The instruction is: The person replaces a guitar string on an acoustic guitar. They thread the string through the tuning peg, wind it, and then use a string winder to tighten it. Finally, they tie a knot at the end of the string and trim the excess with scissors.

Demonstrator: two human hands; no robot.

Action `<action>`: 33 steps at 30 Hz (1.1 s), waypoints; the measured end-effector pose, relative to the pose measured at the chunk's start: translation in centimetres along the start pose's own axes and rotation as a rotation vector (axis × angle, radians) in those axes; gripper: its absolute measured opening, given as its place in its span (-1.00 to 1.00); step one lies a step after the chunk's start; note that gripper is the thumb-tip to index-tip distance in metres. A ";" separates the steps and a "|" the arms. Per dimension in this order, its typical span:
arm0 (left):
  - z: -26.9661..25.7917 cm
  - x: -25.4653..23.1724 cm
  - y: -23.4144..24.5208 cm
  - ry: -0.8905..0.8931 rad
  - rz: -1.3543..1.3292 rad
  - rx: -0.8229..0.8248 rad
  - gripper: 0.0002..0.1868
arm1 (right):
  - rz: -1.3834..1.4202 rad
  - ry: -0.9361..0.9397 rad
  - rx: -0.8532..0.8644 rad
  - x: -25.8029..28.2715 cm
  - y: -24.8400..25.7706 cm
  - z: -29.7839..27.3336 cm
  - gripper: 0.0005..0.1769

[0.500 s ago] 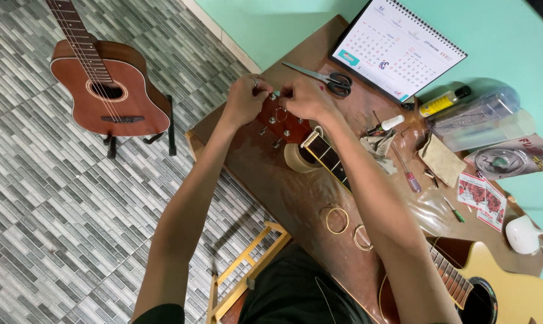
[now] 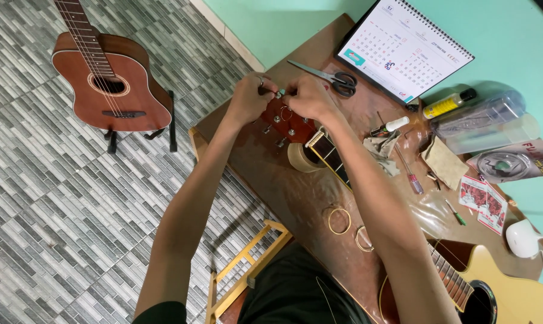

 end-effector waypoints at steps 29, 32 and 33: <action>2.3 1.3 -0.1 0.046 0.030 0.277 -0.73 | 0.268 0.211 -0.008 2.9 2.7 -1.9 -0.74; 2.3 2.4 -0.4 0.101 -0.041 0.251 -0.70 | 0.315 0.224 -0.026 1.9 2.5 -1.5 -0.71; 2.4 2.9 -0.5 0.122 -0.071 0.232 -0.71 | 0.338 0.213 -0.053 1.2 2.3 -1.1 -0.67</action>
Point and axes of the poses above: each hand's wrist, its own z-axis towards the middle knuckle, its own y-axis out of the back of the hand, x = y × z, the point moved 9 cm from there along z, towards the middle knuckle, and after that the axes turned 2 degrees about x, right-handed, at the moved point
